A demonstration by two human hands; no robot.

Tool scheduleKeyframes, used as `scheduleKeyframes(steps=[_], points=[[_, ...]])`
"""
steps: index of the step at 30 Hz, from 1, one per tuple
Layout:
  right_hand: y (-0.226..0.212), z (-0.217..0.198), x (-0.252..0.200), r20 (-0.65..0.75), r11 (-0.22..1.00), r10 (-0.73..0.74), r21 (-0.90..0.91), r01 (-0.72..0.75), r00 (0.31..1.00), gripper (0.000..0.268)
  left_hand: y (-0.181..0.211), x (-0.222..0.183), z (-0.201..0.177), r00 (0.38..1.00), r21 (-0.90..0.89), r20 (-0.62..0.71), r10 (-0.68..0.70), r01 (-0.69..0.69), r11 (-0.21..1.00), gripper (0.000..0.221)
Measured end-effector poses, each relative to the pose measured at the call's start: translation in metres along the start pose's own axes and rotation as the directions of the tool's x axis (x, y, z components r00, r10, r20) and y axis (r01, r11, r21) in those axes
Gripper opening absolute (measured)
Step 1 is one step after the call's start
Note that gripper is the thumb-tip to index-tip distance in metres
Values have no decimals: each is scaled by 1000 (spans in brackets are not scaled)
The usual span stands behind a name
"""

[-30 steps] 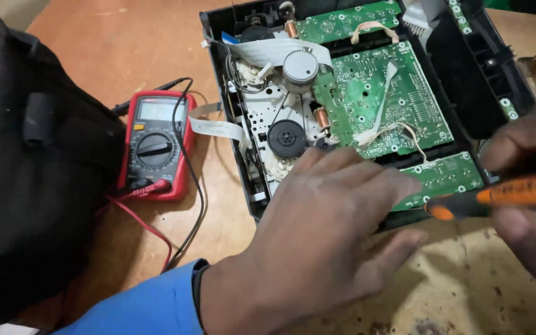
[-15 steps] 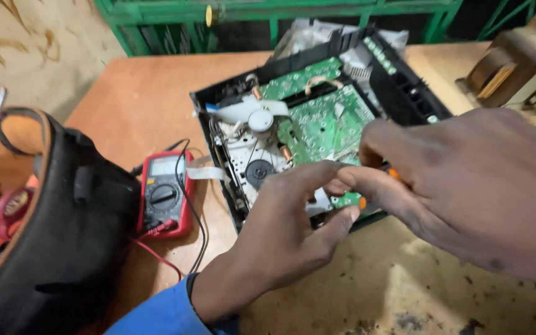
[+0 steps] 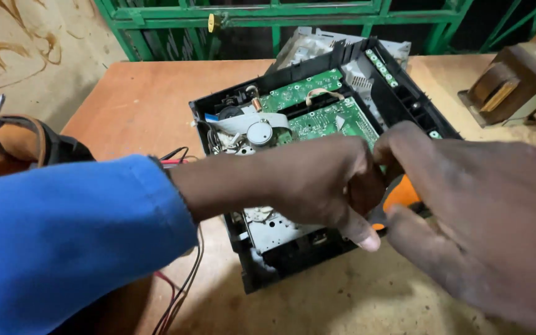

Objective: Adjusting and repairing the internal mechanical and electronic components of a device using a screwdriver.

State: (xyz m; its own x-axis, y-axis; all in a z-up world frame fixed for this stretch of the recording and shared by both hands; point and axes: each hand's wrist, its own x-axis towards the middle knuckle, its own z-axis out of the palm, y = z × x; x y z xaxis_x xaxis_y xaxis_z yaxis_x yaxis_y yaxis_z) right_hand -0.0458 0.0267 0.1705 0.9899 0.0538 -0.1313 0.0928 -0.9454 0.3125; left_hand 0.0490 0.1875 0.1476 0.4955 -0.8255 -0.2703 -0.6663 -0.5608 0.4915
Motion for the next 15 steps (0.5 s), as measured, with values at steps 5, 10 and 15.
scheduleKeyframes(steps=[5, 10, 15], points=[[8, 28, 2, -22, 988, -26, 154, 29, 999, 34, -19, -12, 16, 892, -299, -259, 370, -438, 848, 32], [-10, 34, 8, -54, 997, 26, -76, -30, 998, 59, -32, -9, 31, 740, -242, -479, 473, -629, 739, 35], [-5, 81, 8, -514, 749, 149, 617, 243, 845, 33, -33, -14, 35, 739, -182, -504, 448, -598, 781, 30]])
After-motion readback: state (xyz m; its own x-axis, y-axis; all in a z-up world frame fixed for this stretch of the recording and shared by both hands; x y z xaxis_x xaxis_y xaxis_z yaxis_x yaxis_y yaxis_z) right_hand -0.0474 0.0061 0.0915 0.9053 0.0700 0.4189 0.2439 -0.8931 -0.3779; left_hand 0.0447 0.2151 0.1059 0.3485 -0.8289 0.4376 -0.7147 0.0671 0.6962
